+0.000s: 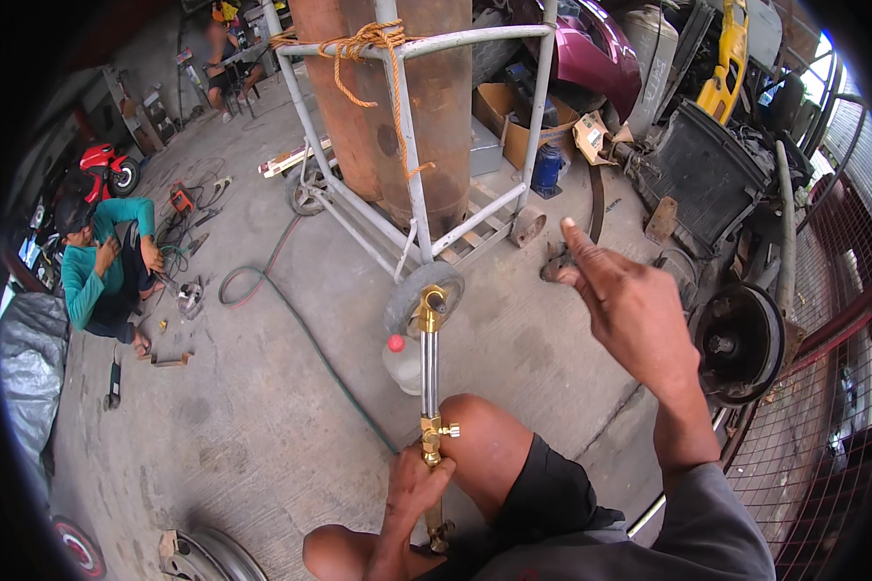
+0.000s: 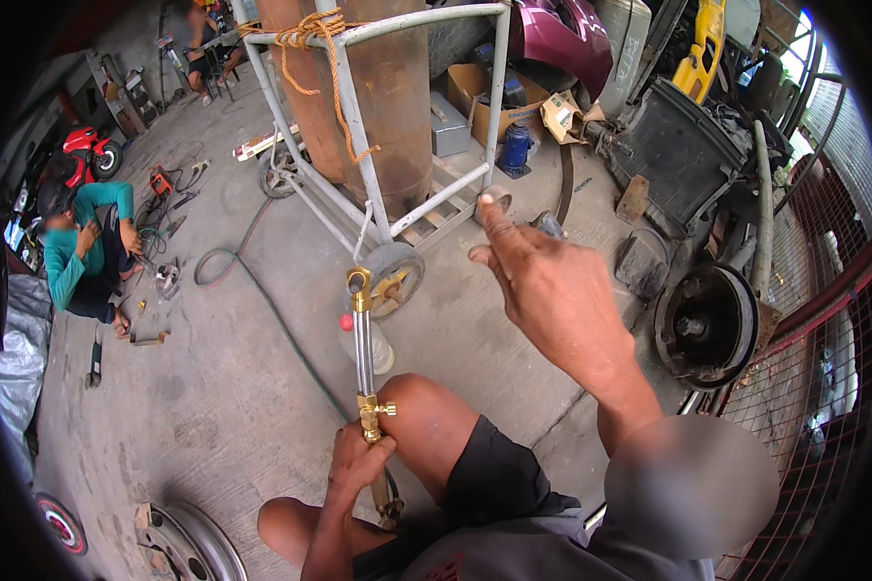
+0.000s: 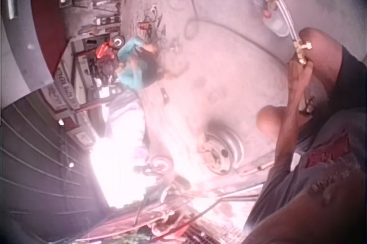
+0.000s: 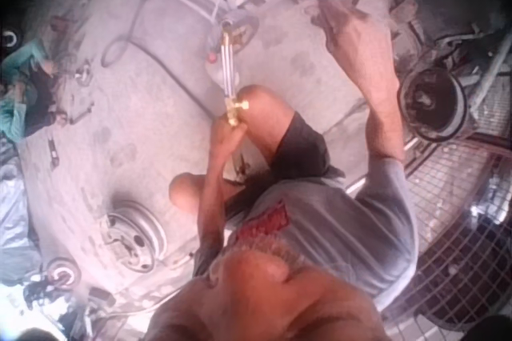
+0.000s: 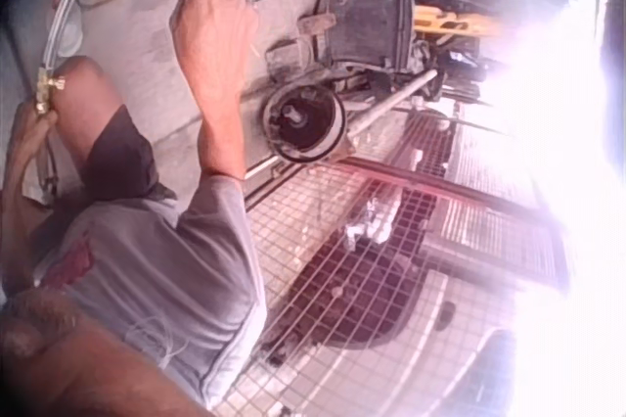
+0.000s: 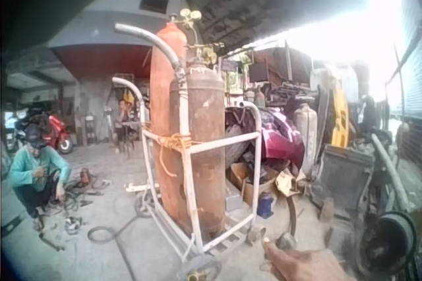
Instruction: The person assembles a welding torch, lights it, and applies the flame to a metal wheel rim resting on the floor. They adjust the torch and continue heating the rim while seated.
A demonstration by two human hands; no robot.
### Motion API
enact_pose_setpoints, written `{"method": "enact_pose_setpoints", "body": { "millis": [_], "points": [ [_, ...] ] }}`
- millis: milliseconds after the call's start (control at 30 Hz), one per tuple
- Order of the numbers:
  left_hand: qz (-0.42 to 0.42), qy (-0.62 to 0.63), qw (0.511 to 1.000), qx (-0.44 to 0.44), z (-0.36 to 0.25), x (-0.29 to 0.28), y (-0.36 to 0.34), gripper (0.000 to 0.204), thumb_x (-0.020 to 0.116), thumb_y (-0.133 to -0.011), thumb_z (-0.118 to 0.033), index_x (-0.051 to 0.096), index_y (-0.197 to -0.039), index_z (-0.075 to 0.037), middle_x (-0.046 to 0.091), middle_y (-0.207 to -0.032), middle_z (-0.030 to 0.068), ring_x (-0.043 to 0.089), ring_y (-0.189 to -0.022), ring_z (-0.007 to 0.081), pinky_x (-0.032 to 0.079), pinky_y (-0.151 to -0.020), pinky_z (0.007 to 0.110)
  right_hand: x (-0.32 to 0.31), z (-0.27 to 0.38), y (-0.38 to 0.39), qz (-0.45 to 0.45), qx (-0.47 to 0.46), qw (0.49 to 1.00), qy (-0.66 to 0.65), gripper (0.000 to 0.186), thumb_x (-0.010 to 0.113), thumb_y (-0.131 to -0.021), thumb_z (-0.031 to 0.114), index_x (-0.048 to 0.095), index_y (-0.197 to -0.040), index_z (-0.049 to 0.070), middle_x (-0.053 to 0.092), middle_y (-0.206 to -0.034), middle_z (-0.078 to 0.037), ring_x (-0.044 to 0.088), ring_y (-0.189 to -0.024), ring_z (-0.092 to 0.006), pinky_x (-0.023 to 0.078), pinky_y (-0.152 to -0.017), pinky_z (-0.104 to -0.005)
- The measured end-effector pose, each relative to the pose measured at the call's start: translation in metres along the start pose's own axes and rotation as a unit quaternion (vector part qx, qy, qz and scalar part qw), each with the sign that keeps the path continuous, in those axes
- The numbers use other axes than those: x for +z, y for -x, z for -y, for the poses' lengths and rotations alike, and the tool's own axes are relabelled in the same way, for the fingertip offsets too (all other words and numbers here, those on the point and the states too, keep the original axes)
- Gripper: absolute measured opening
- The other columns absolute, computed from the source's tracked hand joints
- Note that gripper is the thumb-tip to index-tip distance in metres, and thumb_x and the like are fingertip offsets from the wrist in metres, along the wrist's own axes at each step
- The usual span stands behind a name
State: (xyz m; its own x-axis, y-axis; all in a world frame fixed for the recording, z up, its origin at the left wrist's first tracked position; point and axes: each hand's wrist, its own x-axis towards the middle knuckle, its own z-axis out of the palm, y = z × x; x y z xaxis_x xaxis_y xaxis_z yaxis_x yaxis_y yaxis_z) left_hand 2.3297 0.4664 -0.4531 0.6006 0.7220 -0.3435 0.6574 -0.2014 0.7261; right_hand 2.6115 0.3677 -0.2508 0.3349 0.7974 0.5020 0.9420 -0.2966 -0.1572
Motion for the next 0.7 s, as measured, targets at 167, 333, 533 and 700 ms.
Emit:
{"method": "enact_pose_setpoints", "body": {
  "millis": [167,333,533,700],
  "points": [
    [0.017,0.024,1.0,0.006,0.005,0.0,-0.002,0.03,0.075,-0.083,-0.025,0.073,-0.096,0.002,0.074,-0.089,0.0262,0.072,-0.088,0.0486,0.056,-0.082,0.055,0.054,-0.01,0.025,0.093,0.022,0.988,-0.12,0.047,0.067,-0.105,0.02,0.059,-0.149,0.006,0.074,-0.115,-0.025,0.073,-0.096,-0.0452,0.058,-0.082,-0.0512],
    [0.012,0.025,1.0,0.004,0.006,0.001,-0.003,0.029,0.075,-0.082,-0.023,0.072,-0.095,0.002,0.074,-0.086,0.0254,0.072,-0.085,0.0464,0.056,-0.08,0.054,0.054,0.004,0.026,0.091,0.056,0.963,-0.247,0.033,0.068,-0.104,0.019,0.068,-0.133,0.001,0.072,-0.104,-0.024,0.071,-0.091,-0.0446,0.056,-0.081,-0.0497],
    [0.011,0.03,0.999,0.004,0.003,0.0,-0.003,0.027,0.074,-0.082,-0.021,0.071,-0.095,0.003,0.073,-0.085,0.0245,0.072,-0.083,0.0452,0.056,-0.079,0.053,0.055,-0.006,0.034,0.128,0.016,0.95,-0.284,0.018,0.074,-0.097,0.007,0.075,-0.113,-0.002,0.068,-0.092,-0.019,0.068,-0.086,-0.0394,0.054,-0.077,-0.0452],
    [0.013,0.035,0.999,0.005,0.008,0.002,0.004,0.027,0.075,-0.081,-0.02,0.072,-0.096,0.003,0.074,-0.085,0.0244,0.072,-0.083,0.0452,0.056,-0.079,0.053,0.037,0.009,0.032,0.092,0.025,0.943,-0.319,0.017,0.075,-0.094,0.001,0.077,-0.11,-0.002,0.066,-0.09,-0.018,0.068,-0.086,-0.0364,0.054,-0.078,-0.0432]
  ]
}}
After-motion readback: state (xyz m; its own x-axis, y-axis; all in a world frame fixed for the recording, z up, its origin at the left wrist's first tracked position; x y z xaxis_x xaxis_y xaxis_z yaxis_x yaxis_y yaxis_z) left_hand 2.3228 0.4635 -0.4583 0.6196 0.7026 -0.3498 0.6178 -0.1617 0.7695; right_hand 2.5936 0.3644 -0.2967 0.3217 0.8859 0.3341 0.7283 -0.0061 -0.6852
